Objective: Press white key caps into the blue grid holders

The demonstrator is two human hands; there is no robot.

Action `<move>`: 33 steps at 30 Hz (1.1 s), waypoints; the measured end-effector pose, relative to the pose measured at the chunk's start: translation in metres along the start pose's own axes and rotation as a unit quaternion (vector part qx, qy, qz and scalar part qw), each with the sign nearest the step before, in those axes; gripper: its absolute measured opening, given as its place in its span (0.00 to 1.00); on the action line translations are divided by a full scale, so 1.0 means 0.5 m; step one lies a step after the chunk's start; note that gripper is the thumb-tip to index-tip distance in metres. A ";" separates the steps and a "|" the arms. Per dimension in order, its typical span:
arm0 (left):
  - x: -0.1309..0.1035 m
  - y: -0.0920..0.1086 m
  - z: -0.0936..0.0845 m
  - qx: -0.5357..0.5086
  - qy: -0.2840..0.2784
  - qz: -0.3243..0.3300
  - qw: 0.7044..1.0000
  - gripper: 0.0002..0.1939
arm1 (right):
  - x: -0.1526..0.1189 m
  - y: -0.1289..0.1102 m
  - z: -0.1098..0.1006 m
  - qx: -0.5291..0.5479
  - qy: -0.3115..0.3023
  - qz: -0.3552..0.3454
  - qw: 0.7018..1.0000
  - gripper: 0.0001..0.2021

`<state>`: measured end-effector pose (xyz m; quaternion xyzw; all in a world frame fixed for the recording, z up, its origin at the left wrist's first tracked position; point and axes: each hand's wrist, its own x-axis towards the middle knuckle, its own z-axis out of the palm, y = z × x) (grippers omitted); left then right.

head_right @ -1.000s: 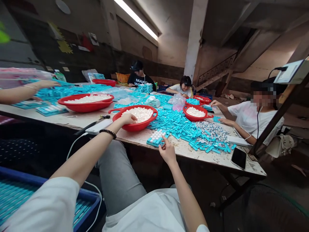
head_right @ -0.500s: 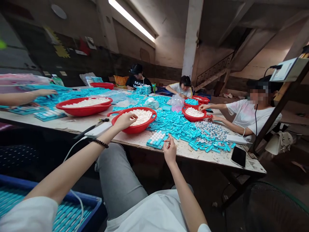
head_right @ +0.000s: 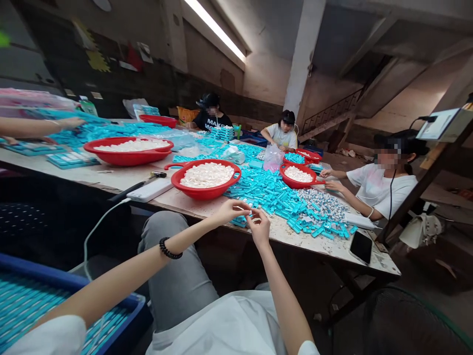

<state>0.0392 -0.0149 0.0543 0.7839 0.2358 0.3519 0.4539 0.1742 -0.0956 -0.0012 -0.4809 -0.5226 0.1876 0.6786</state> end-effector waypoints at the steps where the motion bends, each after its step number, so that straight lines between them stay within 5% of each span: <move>1: 0.000 -0.001 0.002 -0.007 -0.002 -0.003 1.000 0.19 | -0.002 0.000 0.000 -0.002 0.001 0.002 1.000 0.15; 9: -0.017 -0.011 -0.013 -0.004 0.000 0.004 1.000 0.21 | -0.002 0.016 0.002 -0.003 -0.014 -0.004 1.000 0.17; 12: -0.030 -0.015 -0.024 0.114 -0.003 0.062 0.992 0.17 | 0.011 0.032 -0.004 -0.018 -0.032 0.023 0.999 0.18; 18: -0.057 -0.022 -0.027 0.333 -0.055 0.171 0.926 0.16 | 0.023 0.044 -0.015 -0.056 -0.077 0.046 0.994 0.16; 23: -0.079 -0.018 -0.025 0.379 -0.067 0.187 0.904 0.25 | 0.019 0.035 -0.014 -0.080 -0.105 0.047 0.990 0.14; 33: -0.099 -0.034 -0.016 0.392 -0.071 0.180 0.899 0.24 | 0.014 0.041 -0.007 -0.114 -0.113 0.034 0.986 0.12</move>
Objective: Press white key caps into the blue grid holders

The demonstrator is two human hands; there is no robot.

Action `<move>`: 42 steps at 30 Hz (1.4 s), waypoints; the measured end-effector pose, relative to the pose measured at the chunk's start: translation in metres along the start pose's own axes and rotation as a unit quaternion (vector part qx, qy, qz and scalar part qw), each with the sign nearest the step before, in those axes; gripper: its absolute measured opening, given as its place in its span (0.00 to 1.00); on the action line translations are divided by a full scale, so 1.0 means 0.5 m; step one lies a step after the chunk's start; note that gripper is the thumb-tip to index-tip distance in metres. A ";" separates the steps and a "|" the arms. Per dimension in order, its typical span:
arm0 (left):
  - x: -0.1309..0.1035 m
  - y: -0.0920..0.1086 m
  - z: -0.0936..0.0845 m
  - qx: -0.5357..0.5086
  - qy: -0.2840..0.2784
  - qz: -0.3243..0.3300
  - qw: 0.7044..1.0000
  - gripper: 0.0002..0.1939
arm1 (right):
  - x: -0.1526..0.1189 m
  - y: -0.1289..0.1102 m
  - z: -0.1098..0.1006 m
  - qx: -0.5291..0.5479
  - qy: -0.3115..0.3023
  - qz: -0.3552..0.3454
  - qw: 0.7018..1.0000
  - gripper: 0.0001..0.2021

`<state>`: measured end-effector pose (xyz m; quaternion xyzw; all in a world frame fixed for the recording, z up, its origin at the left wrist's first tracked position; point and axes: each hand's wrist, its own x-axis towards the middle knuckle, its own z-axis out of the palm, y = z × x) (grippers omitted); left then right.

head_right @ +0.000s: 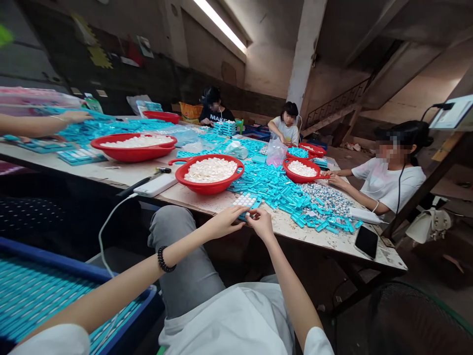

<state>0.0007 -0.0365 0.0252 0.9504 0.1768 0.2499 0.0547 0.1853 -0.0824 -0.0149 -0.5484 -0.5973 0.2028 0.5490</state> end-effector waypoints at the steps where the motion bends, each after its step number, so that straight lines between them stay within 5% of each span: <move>1: -0.003 0.001 0.005 0.004 0.006 0.001 1.000 0.24 | 0.000 0.001 0.001 -0.005 0.001 -0.001 1.000 0.12; 6: -0.017 0.018 0.036 0.071 0.024 -0.004 0.997 0.23 | 0.005 0.010 0.000 0.008 0.022 0.000 1.000 0.14; 13: -0.002 0.038 0.073 0.147 0.026 -0.059 0.987 0.23 | 0.010 0.011 -0.011 0.053 -0.027 0.037 0.998 0.20; 25: -0.001 0.024 0.074 0.084 0.042 -0.063 0.994 0.23 | 0.011 0.019 -0.021 0.073 -0.047 0.001 0.996 0.19; 42: -0.002 0.041 0.091 0.110 0.023 -0.095 0.989 0.25 | 0.011 -0.021 -0.039 -0.091 -0.082 -0.103 0.987 0.10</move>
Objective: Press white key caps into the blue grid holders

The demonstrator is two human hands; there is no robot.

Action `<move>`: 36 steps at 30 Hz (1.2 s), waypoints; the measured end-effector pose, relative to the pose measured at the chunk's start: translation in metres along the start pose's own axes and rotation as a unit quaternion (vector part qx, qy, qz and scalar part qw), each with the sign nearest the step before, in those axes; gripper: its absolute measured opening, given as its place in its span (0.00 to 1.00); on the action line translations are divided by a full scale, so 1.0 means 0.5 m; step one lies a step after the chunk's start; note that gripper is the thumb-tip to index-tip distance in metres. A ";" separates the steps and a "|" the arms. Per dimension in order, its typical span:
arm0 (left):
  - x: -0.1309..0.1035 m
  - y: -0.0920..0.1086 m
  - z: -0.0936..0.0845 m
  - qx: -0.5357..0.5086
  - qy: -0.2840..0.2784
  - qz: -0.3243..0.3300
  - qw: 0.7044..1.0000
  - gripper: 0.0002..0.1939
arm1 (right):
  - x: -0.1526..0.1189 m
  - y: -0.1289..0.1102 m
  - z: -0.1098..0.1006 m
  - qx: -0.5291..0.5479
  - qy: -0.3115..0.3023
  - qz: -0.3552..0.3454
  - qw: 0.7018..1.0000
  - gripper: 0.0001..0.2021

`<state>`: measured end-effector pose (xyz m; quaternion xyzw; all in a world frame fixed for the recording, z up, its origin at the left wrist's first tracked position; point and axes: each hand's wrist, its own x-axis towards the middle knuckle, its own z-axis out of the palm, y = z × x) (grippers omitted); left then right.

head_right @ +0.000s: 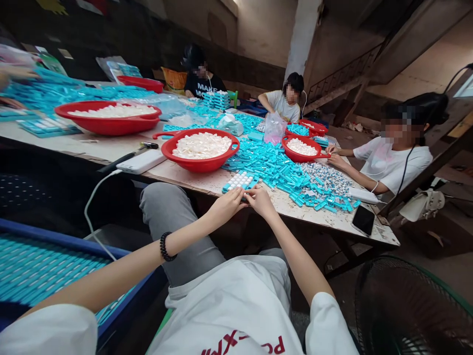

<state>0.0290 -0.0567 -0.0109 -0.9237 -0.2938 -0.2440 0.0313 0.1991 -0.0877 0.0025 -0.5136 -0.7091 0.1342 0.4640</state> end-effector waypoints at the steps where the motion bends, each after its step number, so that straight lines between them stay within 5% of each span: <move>1: 0.001 0.001 -0.001 0.003 -0.005 -0.002 1.000 0.25 | 0.003 -0.003 -0.002 -0.016 -0.008 -0.007 1.000 0.09; 22: -0.002 0.017 -0.003 -0.004 -0.006 0.002 1.000 0.23 | -0.005 -0.002 0.007 -0.025 0.012 0.027 0.999 0.08; 30: 0.015 0.012 -0.063 -0.051 0.012 -0.035 0.998 0.18 | -0.026 0.010 0.033 0.104 0.054 0.081 0.990 0.12; 33: 0.038 0.008 -0.076 -0.066 0.017 -0.099 0.993 0.15 | -0.021 0.028 -0.005 0.117 0.095 0.086 0.985 0.16; 36: 0.046 0.011 -0.066 -0.063 0.049 -0.141 0.987 0.11 | -0.021 0.069 -0.112 0.028 0.207 0.103 0.973 0.15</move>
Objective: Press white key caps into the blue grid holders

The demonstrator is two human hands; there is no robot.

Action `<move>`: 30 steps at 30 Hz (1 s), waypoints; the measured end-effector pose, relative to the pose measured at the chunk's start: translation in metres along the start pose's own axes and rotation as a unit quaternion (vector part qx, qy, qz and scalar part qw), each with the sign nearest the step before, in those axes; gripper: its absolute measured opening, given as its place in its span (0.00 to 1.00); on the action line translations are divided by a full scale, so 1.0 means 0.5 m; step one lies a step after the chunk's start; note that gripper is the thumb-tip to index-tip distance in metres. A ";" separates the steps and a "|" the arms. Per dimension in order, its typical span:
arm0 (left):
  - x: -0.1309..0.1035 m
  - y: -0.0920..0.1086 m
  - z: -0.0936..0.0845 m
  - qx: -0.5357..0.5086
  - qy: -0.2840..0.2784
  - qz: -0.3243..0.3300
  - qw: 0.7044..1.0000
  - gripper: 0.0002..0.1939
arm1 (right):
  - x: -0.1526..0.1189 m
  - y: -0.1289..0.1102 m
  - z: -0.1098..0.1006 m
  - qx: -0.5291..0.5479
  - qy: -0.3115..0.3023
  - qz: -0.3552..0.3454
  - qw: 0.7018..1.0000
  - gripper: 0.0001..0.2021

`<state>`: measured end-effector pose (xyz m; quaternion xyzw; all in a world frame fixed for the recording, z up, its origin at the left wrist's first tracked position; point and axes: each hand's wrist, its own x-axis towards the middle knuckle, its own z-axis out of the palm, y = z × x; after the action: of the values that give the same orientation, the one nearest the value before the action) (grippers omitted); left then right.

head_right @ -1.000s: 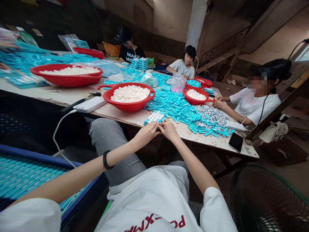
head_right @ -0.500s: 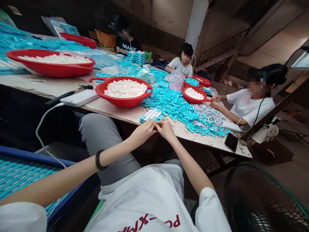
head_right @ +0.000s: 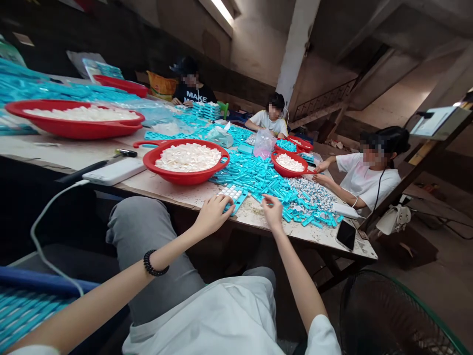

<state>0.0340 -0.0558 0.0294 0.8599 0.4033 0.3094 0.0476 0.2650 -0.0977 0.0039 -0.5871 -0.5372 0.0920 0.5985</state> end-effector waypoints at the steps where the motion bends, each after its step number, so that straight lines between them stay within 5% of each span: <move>1: -0.002 0.001 0.006 -0.005 0.007 -0.009 1.000 0.10 | 0.020 0.013 -0.046 -0.049 0.042 -0.003 0.998 0.15; 4: -0.008 0.003 0.022 -0.038 0.020 -0.026 0.999 0.10 | 0.075 0.056 -0.196 -0.227 0.117 0.016 0.967 0.14; 7: -0.005 0.002 0.028 -0.067 0.023 -0.028 0.997 0.10 | 0.109 0.102 -0.324 -0.394 0.128 0.075 0.907 0.18; 9: 0.001 -0.003 0.028 -0.088 0.005 -0.023 0.996 0.09 | 0.121 0.130 -0.380 -0.454 0.114 0.146 0.871 0.20; 12: 0.004 -0.014 0.029 -0.127 -0.018 -0.014 0.992 0.09 | 0.130 0.158 -0.421 -0.460 0.081 0.205 0.860 0.15; 18: -0.006 -0.046 0.041 -0.145 0.056 -0.039 0.987 0.15 | 0.130 0.175 -0.430 -0.447 0.083 0.192 0.870 0.13; 24: 0.009 -0.056 0.045 -0.125 0.023 -0.068 0.990 0.23 | 0.119 0.180 -0.425 -0.424 0.162 0.121 0.883 0.17; 27: 0.013 -0.061 0.051 -0.109 0.009 -0.055 0.992 0.24 | 0.119 0.155 -0.382 -0.361 0.214 0.048 0.906 0.21; 30: 0.014 -0.080 0.055 -0.125 -0.016 -0.018 0.992 0.26 | 0.108 0.099 -0.272 -0.225 0.190 -0.014 0.955 0.22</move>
<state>0.0268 -0.0193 -0.0024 0.8447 0.3759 0.3429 0.1661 0.4151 -0.1251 0.0293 -0.7059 -0.4281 -0.1529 0.5432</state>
